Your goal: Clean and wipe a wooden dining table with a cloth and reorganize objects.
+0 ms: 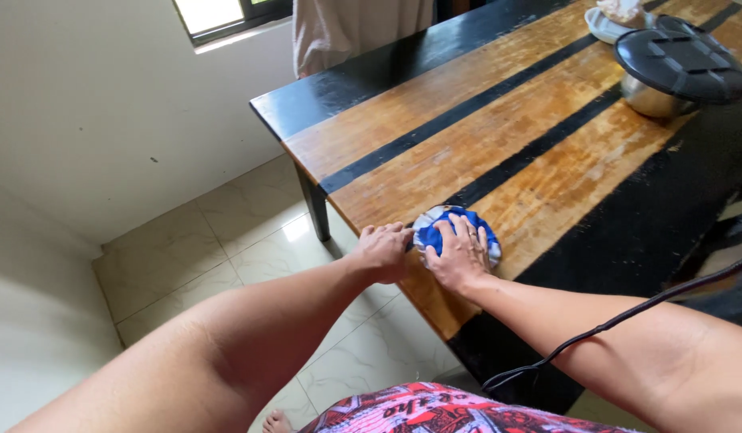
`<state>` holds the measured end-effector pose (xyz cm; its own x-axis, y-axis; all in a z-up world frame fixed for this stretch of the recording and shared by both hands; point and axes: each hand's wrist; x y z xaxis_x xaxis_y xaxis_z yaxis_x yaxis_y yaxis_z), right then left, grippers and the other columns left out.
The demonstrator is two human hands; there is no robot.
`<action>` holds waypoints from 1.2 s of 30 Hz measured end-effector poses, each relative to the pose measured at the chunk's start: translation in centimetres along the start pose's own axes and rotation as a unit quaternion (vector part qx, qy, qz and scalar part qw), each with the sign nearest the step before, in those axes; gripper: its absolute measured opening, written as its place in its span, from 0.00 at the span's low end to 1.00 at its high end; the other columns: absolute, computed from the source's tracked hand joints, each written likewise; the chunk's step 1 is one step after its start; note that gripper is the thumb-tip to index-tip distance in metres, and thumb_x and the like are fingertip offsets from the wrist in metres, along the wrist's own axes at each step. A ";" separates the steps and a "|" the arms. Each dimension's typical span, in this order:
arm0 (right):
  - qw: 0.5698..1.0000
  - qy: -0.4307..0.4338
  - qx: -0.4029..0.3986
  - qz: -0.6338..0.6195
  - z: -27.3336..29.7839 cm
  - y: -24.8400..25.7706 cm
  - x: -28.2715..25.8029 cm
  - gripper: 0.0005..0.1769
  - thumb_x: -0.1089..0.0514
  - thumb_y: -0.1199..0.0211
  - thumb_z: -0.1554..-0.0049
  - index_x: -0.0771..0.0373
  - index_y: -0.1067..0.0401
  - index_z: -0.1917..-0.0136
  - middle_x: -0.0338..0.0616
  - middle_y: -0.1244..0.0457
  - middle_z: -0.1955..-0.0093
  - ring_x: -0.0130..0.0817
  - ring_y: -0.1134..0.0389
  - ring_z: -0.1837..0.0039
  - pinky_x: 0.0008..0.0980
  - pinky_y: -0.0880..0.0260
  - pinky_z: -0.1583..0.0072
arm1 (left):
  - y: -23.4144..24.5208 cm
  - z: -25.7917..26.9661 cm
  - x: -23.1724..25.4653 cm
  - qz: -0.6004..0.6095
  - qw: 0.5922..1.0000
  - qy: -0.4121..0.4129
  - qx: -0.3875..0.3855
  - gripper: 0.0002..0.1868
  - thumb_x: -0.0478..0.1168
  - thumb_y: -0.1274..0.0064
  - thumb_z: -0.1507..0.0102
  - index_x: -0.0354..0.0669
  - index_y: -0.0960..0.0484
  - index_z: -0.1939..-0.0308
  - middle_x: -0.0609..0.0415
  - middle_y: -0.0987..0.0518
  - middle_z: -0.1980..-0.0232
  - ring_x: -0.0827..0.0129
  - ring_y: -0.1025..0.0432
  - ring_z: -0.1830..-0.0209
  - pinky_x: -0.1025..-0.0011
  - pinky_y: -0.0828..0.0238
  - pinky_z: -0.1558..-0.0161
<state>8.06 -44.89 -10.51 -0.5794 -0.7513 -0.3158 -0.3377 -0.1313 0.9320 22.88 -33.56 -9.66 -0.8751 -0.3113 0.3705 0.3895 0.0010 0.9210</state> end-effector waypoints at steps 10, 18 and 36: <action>0.998 0.044 -0.041 0.013 -7.0 -5.4 -15.5 0.39 0.40 0.39 0.46 0.55 0.39 0.26 0.55 0.49 0.22 0.52 0.53 0.20 0.58 0.60 0.24 | 10.1 7.4 -14.7 0.041 0.997 0.069 0.002 0.42 0.32 0.51 0.48 0.46 0.36 0.27 0.49 0.31 0.30 0.58 0.37 0.28 0.56 0.45 0.33; 0.997 0.041 -0.070 0.006 -9.3 -9.2 -29.5 0.39 0.40 0.39 0.45 0.56 0.39 0.25 0.51 0.48 0.22 0.47 0.53 0.19 0.54 0.58 0.23 | 15.8 13.9 -25.2 0.051 0.992 0.112 0.007 0.39 0.34 0.48 0.45 0.50 0.34 0.27 0.51 0.27 0.33 0.58 0.37 0.28 0.54 0.44 0.32; 0.996 0.045 -0.074 0.000 -21.2 -15.1 -40.5 0.39 0.39 0.39 0.44 0.55 0.40 0.25 0.51 0.48 0.23 0.47 0.52 0.20 0.55 0.59 0.23 | 21.4 8.8 -39.9 0.058 0.994 0.086 0.018 0.39 0.33 0.48 0.45 0.51 0.34 0.28 0.50 0.31 0.29 0.59 0.39 0.27 0.55 0.49 0.30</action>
<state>52.32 -26.19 -8.02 -0.5087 -0.8049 -0.3057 -0.2211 -0.2210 0.9499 63.60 -12.79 -3.63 -0.7623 -0.4648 0.4504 0.4710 0.0790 0.8786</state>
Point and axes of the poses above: each hand's wrist, its own z-axis away from the middle knuckle, its own y-axis out of the back of the hand, x = y × z
